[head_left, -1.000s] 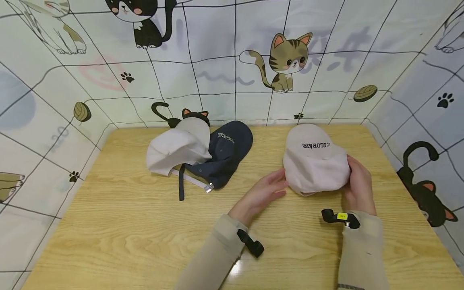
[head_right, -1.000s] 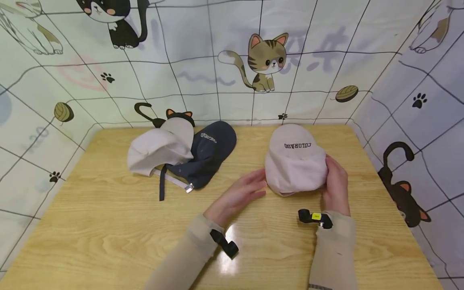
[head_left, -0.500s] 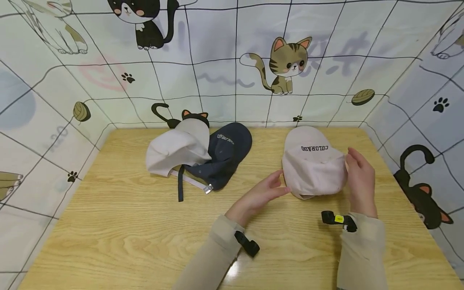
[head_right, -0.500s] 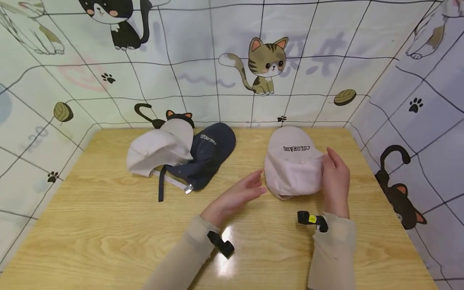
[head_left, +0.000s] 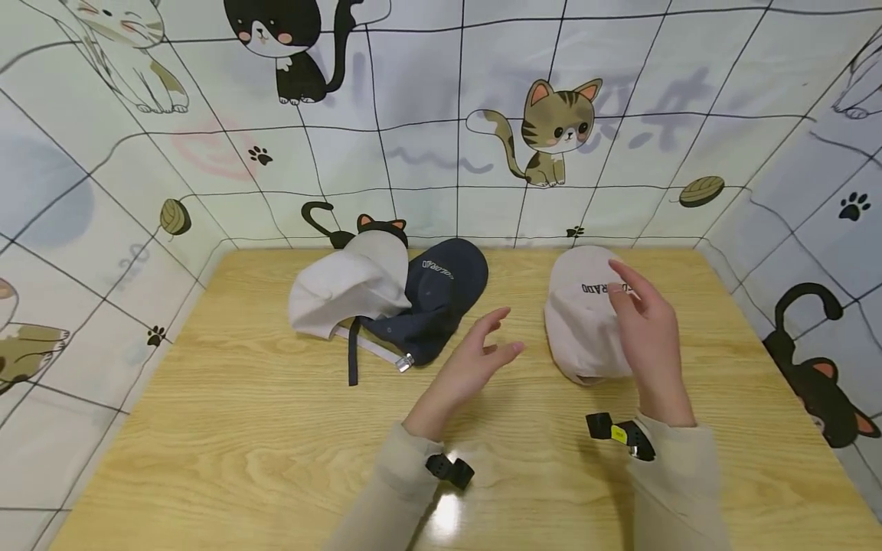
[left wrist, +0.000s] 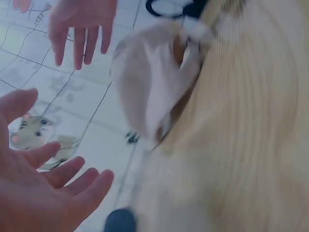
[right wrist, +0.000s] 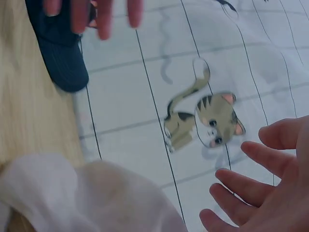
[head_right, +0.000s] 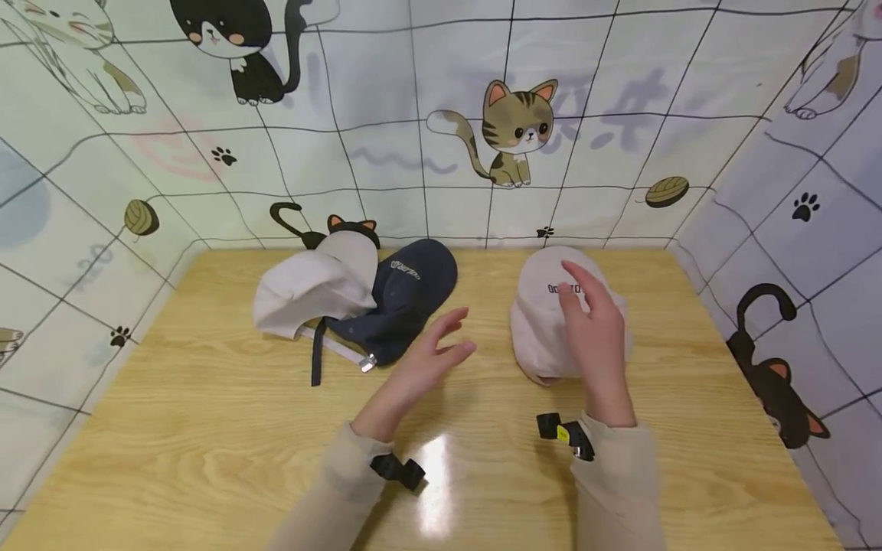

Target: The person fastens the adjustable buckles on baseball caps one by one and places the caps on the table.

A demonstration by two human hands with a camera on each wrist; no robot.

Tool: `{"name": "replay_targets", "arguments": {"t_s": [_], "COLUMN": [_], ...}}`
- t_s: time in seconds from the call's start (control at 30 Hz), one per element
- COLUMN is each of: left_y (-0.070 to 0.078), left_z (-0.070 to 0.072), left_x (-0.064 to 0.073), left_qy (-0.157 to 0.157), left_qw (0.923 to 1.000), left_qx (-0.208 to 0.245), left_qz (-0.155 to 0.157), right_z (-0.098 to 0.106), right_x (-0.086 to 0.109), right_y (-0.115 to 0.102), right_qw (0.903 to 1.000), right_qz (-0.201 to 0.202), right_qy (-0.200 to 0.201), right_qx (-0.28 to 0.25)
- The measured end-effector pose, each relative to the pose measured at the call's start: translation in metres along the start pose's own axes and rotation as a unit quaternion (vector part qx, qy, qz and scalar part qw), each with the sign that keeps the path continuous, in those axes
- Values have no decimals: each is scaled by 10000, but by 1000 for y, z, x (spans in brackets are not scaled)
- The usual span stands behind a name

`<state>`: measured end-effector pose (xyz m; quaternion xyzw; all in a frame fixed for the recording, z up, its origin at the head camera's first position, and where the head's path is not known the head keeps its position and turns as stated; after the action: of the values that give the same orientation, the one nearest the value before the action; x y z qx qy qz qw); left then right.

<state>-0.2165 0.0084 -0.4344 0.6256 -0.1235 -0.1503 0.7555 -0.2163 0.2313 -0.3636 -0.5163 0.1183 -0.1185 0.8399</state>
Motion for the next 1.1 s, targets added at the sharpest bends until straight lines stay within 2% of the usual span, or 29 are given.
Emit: {"name": "replay_targets", "arguments": {"t_s": [0.1,0.2,0.33,0.43,0.6,0.7,0.8,1.0,1.1], "left_y": [11,23,32,31,23,18,13,2,0], "left_z": [21,43,66,78,90,92,92,89,87], "left_x": [8,14,21,23,27,27,25,24,24], "left_qy": [401,675,989,1220,1623,1803,1799,1541,1456], "left_qw": [9959,9873,9720,9602,9530,9465,9363,9061,8864], "left_qx": [-618,-1076,-1832,-2332,-2530,-2670,-3016,-3923,-4369], "left_qz": [-533,-956,-1093,-935,-385,-174,-25,356,469], "right_z": [-18,-30,-46,-59,-78,-84,-88,-96,-103], "right_x": [4,7,8,9,15,18,19,18,16], "right_y": [-9,-18,-29,-35,-42,-44,-42,-32,-29], "right_qw": [9984,9948,9908,9893,9848,9812,9793,9735,9701], "right_qz": [459,895,1225,1256,1014,958,876,825,898], "right_qy": [-293,-455,-576,-722,-1079,-1201,-1315,-1546,-1786], "right_qx": [128,173,28,-195,-912,-1171,-1267,-1469,-1378]}}
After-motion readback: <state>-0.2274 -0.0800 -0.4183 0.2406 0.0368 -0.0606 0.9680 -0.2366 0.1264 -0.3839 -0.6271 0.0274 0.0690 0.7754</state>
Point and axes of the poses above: each hand's wrist, its own x-axis away from the middle knuckle, its own z-axis out of the back of the hand, y = z × x, the point moved 5 cm from there along -x, towards the middle knuckle, and after that the axes turned 2 degrees about -z, right-handed, at the moved point
